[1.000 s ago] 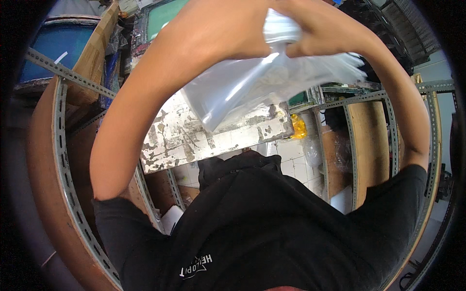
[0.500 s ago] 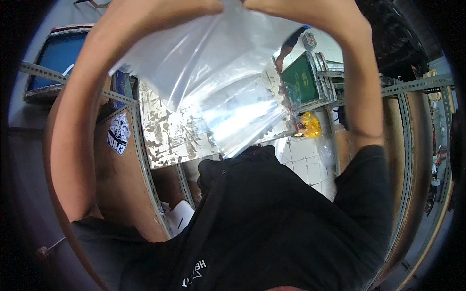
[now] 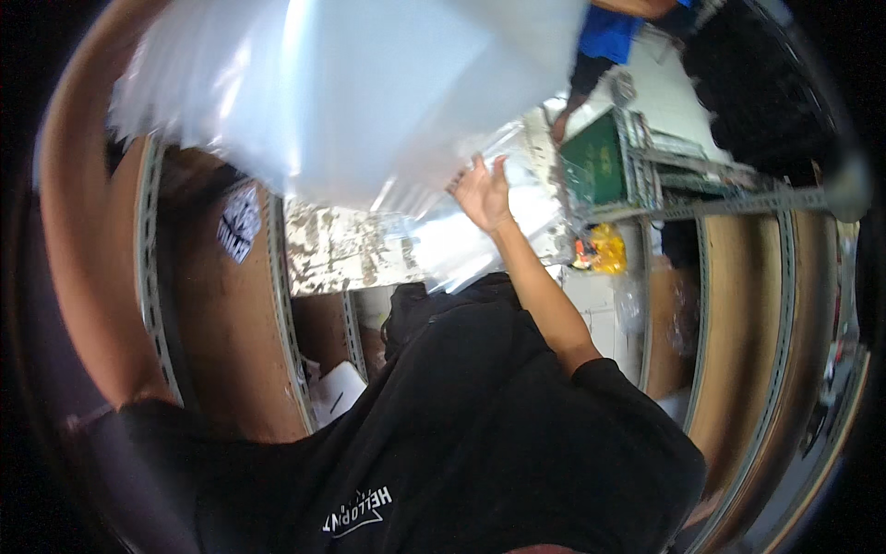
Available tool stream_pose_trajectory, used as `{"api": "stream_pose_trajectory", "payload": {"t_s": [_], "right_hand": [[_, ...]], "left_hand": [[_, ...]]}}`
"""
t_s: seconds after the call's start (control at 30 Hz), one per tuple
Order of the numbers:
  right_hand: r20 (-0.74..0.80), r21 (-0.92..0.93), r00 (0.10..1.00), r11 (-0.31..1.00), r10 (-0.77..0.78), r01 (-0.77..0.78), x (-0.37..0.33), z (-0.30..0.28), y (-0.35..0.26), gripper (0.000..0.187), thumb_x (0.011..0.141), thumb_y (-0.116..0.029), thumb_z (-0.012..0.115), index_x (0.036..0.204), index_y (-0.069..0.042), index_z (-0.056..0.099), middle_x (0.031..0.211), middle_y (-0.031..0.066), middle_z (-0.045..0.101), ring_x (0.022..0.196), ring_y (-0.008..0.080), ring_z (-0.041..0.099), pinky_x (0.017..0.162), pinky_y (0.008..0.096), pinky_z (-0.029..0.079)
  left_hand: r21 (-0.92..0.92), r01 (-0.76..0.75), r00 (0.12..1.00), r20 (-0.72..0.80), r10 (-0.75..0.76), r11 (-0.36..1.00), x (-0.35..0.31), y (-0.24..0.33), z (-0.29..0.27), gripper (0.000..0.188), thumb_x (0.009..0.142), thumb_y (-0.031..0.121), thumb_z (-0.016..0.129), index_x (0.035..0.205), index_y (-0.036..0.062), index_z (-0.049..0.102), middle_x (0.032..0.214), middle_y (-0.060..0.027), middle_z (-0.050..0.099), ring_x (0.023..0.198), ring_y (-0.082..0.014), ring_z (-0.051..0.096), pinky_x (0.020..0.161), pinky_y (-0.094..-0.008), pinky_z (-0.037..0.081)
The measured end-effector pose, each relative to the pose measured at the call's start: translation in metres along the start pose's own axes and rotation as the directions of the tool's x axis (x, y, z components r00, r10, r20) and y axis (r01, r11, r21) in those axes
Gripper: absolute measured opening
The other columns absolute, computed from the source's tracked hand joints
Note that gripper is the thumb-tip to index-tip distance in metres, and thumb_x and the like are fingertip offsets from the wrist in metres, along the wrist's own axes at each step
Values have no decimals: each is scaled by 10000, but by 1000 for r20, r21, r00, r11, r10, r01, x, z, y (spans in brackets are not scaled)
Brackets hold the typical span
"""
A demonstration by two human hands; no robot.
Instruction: The person retrieves a notebook and pen from a shelf, writes on the notebook, then places it back. They then pick up a stack of white plastic bags, separate them, and place them on a workbench.
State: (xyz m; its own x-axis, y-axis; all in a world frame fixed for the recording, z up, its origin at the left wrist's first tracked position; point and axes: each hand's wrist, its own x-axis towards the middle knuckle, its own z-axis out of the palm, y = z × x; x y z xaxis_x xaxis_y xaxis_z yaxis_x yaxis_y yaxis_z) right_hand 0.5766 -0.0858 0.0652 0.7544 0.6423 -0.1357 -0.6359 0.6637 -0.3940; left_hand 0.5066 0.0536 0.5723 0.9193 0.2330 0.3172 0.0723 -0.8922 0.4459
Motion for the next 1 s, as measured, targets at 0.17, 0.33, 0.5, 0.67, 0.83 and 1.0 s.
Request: {"api": "stream_pose_trajectory", "payload": {"t_s": [0.17, 0.33, 0.5, 0.67, 0.83, 1.0], "right_hand": [[245, 88, 969, 996, -27, 6, 22, -12, -29, 838, 926, -537, 684, 1533, -17, 430, 1470, 233, 539, 1418, 370, 458, 1193, 600, 351], [-69, -393, 985, 903, 161, -175, 14, 22, 8, 474, 873, -1, 728, 1323, 55, 588, 1209, 175, 696, 1166, 294, 673, 1014, 453, 566], [-100, -781, 883, 513, 459, -355, 49, 78, 93, 447, 838, -16, 761, 1260, 55, 634, 1119, 143, 721, 1004, 276, 716, 918, 385, 588], [-50, -964, 713, 153, 699, -217, 85, 176, 257, 439, 806, -81, 762, 1200, 88, 669, 1054, 181, 737, 941, 253, 723, 864, 380, 589], [15, -965, 445, 130, 896, -228, 113, 199, 419, 456, 793, -215, 771, 1174, 29, 715, 1099, 234, 734, 1052, 316, 711, 946, 415, 564], [-34, -959, 613, -199, 789, 203, 124, 173, 549, 580, 754, -314, 794, 1251, -38, 682, 1230, 252, 686, 1186, 380, 652, 1010, 486, 533]], "left_hand": [[-24, 250, 968, 37, -249, 968, -15, -99, 2, 384, 787, 194, 762, 1129, 22, 777, 1060, -166, 772, 983, -239, 711, 879, -383, 568], [-319, 491, 833, -102, -544, 811, -163, -267, 44, 452, 787, 178, 849, 1179, -6, 716, 985, -120, 768, 859, -208, 730, 781, -350, 582], [-612, 684, 396, -145, -907, 397, -360, -358, 88, 363, 814, 143, 815, 1106, -56, 733, 969, -113, 763, 852, -173, 719, 757, -317, 575], [-849, 529, -13, -27, -1000, 16, -535, -418, 88, 517, 838, 270, 815, 1241, -26, 684, 1107, -117, 716, 971, -219, 686, 857, -356, 550], [-947, 282, 19, 164, -986, -152, -686, -503, 99, 698, 835, 408, 804, 1351, -27, 622, 1251, -125, 675, 1120, -277, 647, 1000, -405, 514], [-848, 427, -115, 293, -949, -313, -750, -543, 95, 718, 839, 433, 795, 1359, -26, 611, 1279, -124, 664, 1135, -298, 641, 1012, -422, 512]]}}
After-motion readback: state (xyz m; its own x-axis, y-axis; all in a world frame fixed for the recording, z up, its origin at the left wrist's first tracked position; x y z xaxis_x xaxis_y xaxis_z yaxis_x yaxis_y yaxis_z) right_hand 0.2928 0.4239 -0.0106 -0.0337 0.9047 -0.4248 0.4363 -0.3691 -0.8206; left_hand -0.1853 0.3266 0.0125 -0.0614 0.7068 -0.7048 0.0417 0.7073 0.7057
